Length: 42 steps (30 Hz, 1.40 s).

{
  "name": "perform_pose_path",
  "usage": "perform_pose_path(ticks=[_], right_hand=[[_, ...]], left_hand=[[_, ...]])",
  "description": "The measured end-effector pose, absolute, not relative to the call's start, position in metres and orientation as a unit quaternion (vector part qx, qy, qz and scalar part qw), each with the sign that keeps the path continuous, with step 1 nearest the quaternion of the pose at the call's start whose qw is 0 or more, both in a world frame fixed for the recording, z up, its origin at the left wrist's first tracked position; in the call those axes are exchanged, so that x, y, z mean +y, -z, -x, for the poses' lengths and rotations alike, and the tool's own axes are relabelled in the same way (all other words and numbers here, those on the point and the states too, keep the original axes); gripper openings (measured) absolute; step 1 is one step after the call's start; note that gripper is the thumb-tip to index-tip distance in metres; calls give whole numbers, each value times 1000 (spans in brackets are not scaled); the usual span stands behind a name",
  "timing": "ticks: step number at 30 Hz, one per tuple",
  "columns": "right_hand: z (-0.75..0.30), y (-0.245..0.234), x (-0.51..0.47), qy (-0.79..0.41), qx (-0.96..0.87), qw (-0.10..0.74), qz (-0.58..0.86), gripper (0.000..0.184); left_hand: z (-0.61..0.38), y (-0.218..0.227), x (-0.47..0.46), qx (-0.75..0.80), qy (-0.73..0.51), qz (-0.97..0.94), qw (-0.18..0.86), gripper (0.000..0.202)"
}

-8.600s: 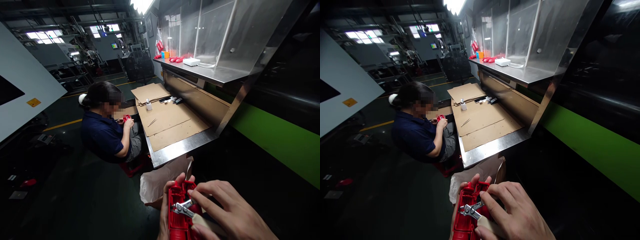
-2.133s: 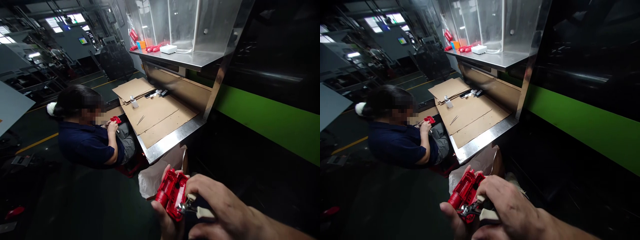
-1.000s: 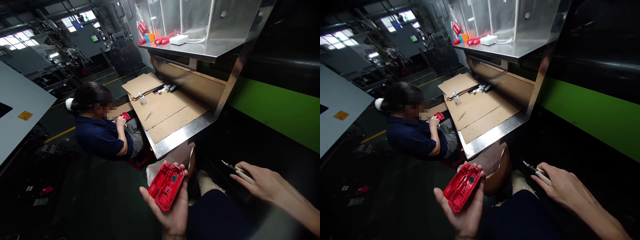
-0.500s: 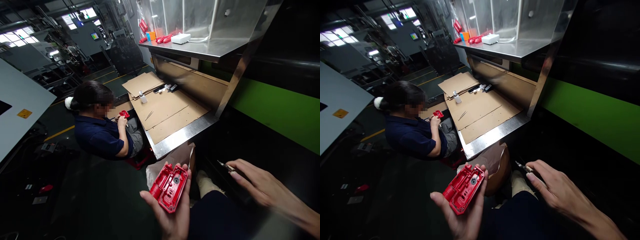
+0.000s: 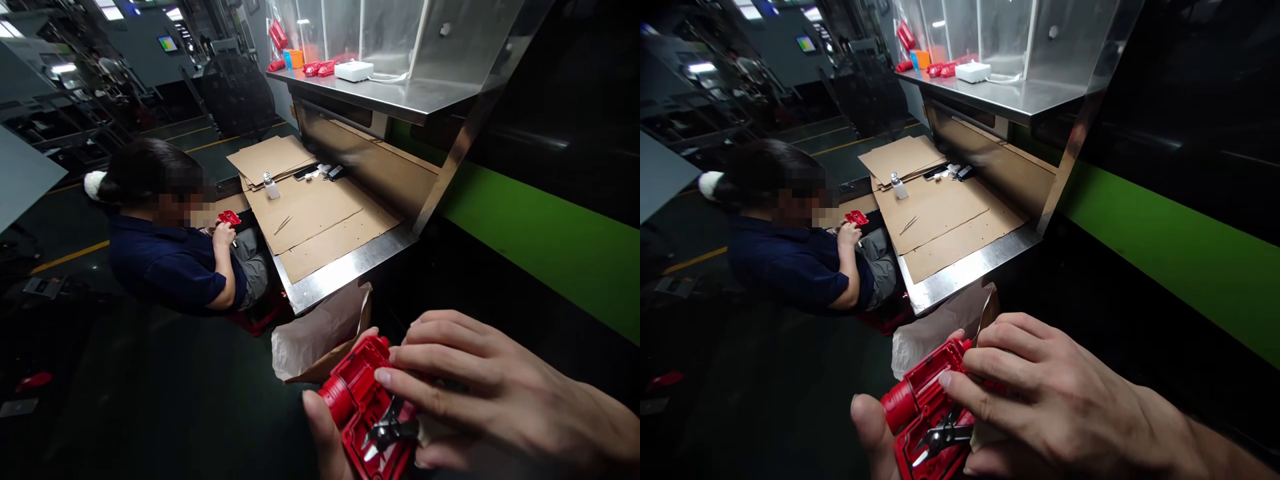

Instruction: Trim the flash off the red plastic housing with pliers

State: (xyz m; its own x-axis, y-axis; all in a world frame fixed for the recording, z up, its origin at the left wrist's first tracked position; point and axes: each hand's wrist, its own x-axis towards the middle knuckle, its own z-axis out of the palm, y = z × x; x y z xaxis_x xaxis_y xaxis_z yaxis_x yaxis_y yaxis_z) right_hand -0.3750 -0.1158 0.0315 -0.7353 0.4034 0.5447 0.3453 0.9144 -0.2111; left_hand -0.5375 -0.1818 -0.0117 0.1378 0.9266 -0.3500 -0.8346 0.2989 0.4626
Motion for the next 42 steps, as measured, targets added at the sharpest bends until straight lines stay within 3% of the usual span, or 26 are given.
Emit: perform_pose_path(ticks=[8,15,24,28,35,42], right_hand=[[373,-29,-116,-68,-936,287,190,45],[372,-28,-119,-60,-936,286,197,44],[373,-27,-114,-64,-938,295,171,45],[372,-29,-113,-59,-939,291,172,41],[372,-36,-113,-35,-946,277,163,35],[373,-47,-111,-22,-954,257,152,32]], left_hand=[[534,24,-184,264,-603,-39,752,87],[536,27,-185,228,-688,23,689,64],[530,35,-188,175,-660,67,728,56],[533,38,-190,203,-663,107,712,59],[538,27,-186,247,-580,2,776,83],[545,48,-191,302,-648,39,698,75]])
